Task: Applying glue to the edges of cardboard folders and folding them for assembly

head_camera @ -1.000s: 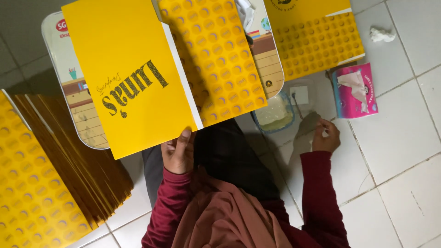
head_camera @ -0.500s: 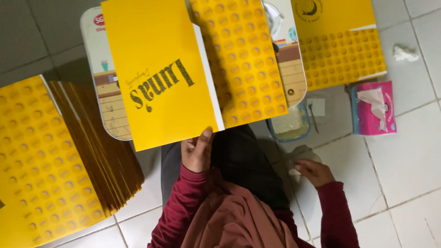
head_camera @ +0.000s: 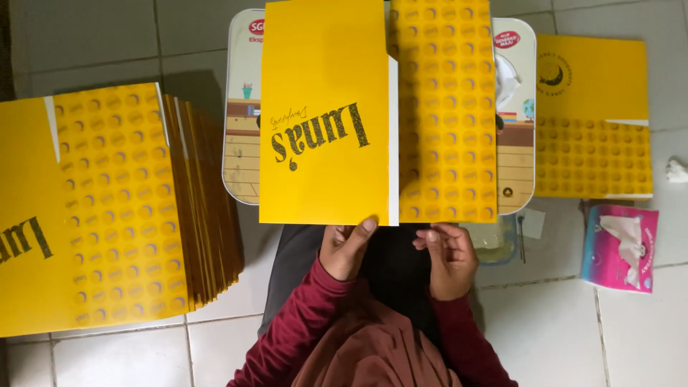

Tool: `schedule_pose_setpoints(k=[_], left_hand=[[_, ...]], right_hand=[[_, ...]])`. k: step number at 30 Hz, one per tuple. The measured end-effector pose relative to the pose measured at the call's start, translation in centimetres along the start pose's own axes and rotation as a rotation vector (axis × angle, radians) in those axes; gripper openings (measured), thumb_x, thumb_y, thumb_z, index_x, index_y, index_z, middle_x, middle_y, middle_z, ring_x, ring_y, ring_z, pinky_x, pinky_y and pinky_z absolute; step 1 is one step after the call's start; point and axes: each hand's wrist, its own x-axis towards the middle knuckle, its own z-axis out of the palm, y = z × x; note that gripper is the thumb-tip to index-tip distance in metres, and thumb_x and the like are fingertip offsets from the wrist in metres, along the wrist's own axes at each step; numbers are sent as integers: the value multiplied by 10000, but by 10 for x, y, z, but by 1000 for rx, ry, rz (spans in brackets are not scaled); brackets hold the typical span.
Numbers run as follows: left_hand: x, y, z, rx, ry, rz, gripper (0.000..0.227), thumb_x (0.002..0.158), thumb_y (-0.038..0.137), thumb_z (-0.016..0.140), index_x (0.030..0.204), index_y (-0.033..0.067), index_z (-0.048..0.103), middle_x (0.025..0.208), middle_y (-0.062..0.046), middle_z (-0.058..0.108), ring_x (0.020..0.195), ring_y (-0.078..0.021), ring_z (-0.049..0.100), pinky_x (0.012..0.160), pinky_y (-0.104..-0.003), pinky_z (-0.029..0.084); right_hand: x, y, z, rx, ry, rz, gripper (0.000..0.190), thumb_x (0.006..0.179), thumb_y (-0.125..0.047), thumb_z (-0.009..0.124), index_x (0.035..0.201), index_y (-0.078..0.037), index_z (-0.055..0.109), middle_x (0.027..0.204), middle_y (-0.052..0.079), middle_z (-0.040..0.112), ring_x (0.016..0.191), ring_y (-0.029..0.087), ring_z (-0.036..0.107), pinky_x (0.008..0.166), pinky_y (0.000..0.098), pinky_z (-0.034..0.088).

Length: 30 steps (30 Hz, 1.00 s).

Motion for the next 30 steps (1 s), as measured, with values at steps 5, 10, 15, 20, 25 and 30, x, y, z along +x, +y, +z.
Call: schedule_pose_setpoints(k=[5, 10, 15, 20, 25, 30], left_hand=[[0, 19, 2, 25, -46, -26, 441, 957, 71, 689, 1387, 46, 597, 1312, -92, 673, 1238, -248, 627, 1094, -437, 486], [1, 30, 11, 55, -89, -71, 407, 986, 128, 691, 1374, 53, 595, 1335, -73, 657, 1268, -232, 614, 1121, -395, 465], [3, 40, 15, 89, -108, -133, 280, 1012, 183, 687, 1271, 83, 651, 1229, 9, 678, 1123, -120, 625, 1020, -299, 470], [7, 57, 23, 149, -127, -174, 448, 1004, 206, 641, 657, 230, 358, 654, 121, 298, 594, -37, 236, 591, -276, 190], [8, 64, 22, 239, -153, -230, 522, 1021, 275, 604, 587, 231, 318, 542, 120, 272, 480, -30, 214, 506, -273, 129], [9, 61, 19, 265, -169, -203, 489, 1017, 259, 620, 607, 229, 357, 558, 132, 300, 478, -25, 231, 500, -265, 133]], right_hand=[[-4, -3, 15, 214, 25, 103, 187, 1033, -94, 614, 1127, 68, 613, 913, 235, 751, 714, 227, 746, 651, 335, 650], [-13, 0, 12, 500, -40, 410, 244, 1036, -137, 575, 1248, -16, 583, 1229, 261, 715, 935, 260, 757, 813, 380, 655], [-10, -8, 16, 635, 23, 547, 236, 1031, -190, 612, 1244, -88, 624, 1159, 182, 719, 953, 241, 705, 827, 295, 591], [8, 2, 6, 877, 76, 494, 98, 1045, -164, 641, 1025, -113, 723, 997, 73, 759, 924, 222, 719, 798, 301, 594], [24, -4, 0, 937, 107, 484, 206, 1053, -146, 633, 921, -105, 786, 822, 27, 769, 769, 150, 698, 718, 289, 500], [30, 6, -12, 1101, -62, 348, 179, 1099, -70, 559, 1227, -45, 681, 1023, 70, 791, 800, 158, 753, 746, 267, 578]])
